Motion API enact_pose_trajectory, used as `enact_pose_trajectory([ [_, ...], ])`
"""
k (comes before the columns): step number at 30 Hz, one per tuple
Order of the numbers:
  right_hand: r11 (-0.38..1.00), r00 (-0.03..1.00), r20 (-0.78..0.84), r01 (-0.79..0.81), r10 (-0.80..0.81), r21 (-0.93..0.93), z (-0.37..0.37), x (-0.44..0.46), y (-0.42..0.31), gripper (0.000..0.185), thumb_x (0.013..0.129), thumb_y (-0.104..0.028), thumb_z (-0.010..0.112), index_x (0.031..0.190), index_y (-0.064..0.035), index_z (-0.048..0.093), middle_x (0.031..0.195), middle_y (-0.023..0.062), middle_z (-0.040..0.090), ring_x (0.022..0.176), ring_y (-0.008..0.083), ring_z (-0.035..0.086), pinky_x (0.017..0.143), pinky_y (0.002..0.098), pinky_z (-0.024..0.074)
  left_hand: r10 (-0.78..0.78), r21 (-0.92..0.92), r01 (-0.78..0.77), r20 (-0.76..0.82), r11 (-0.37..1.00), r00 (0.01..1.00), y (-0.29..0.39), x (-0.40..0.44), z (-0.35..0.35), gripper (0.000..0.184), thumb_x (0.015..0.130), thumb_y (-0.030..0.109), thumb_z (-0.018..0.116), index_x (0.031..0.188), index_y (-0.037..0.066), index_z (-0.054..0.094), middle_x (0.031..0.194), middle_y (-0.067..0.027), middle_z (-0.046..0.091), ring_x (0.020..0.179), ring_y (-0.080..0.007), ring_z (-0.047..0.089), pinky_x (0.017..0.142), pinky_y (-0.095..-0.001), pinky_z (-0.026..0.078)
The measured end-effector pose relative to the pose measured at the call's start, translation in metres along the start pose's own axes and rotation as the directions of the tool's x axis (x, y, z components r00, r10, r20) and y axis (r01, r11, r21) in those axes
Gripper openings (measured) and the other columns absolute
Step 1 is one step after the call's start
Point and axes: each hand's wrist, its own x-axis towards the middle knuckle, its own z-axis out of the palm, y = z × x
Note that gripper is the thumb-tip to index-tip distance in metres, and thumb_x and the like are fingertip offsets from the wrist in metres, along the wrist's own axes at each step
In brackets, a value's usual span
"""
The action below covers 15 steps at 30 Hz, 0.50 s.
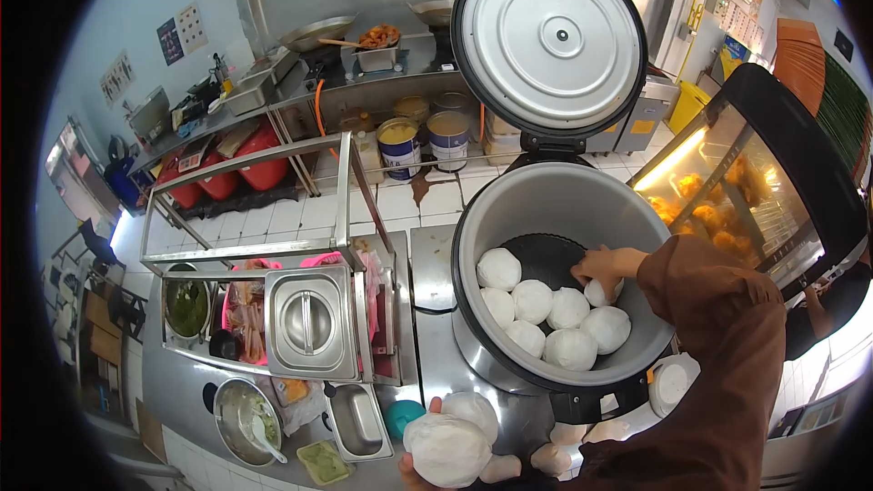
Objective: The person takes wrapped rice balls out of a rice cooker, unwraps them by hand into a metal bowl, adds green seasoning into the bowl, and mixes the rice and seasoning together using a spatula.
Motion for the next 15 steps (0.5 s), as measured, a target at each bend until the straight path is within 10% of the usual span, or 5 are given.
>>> enact_pose_trajectory([
  [6, 0.934, 0.998, 0.061, -0.018, -0.005, 0.357, -0.044, -0.021, 0.007, 0.057, 0.048, -0.024, 0.082, 0.095, -0.0079, 0.056, 0.087, 0.007, 0.061, 0.084, 0.0209, 0.059, 0.07, 0.0327, 0.0462, -0.001, 0.055, -0.001, 0.032, 0.998, 0.999, 0.0, -0.002, 0.008, 0.066, 0.078, 0.042, 0.055, 0.131, 0.01, 0.032, 0.126, -0.0169, 0.043, 0.11, -0.0349, 0.048, 0.089, -0.0473, 0.043],
  [9, 0.454, 0.957, 0.186, -0.068, -0.221, 0.888, -0.04, -0.012, 0.004, 0.059, 0.058, -0.011, 0.079, 0.109, -0.0059, 0.05, 0.103, 0.0065, 0.055, 0.096, 0.0177, 0.053, 0.078, 0.0307, 0.0454, 0.004, 0.081, -0.007, 0.044, 0.997, 0.999, 0.001, -0.001, 0.015, 0.073, 0.075, 0.042, 0.058, 0.133, 0.013, 0.026, 0.128, -0.0161, 0.04, 0.113, -0.0343, 0.045, 0.091, -0.0483, 0.041],
  [15, 0.594, 0.952, 0.272, -0.138, -0.143, 0.793, -0.038, 0.001, -0.03, 0.089, 0.06, -0.012, 0.077, 0.13, -0.012, 0.022, 0.123, 0.0165, 0.036, 0.109, 0.0284, 0.045, 0.085, 0.0356, 0.0472, 0.005, 0.131, -0.015, 0.077, 0.991, 0.997, 0.002, 0.0, 0.026, 0.088, 0.069, 0.042, 0.064, 0.138, 0.019, 0.014, 0.134, -0.0147, 0.032, 0.118, -0.0332, 0.04, 0.095, -0.0503, 0.037],
])
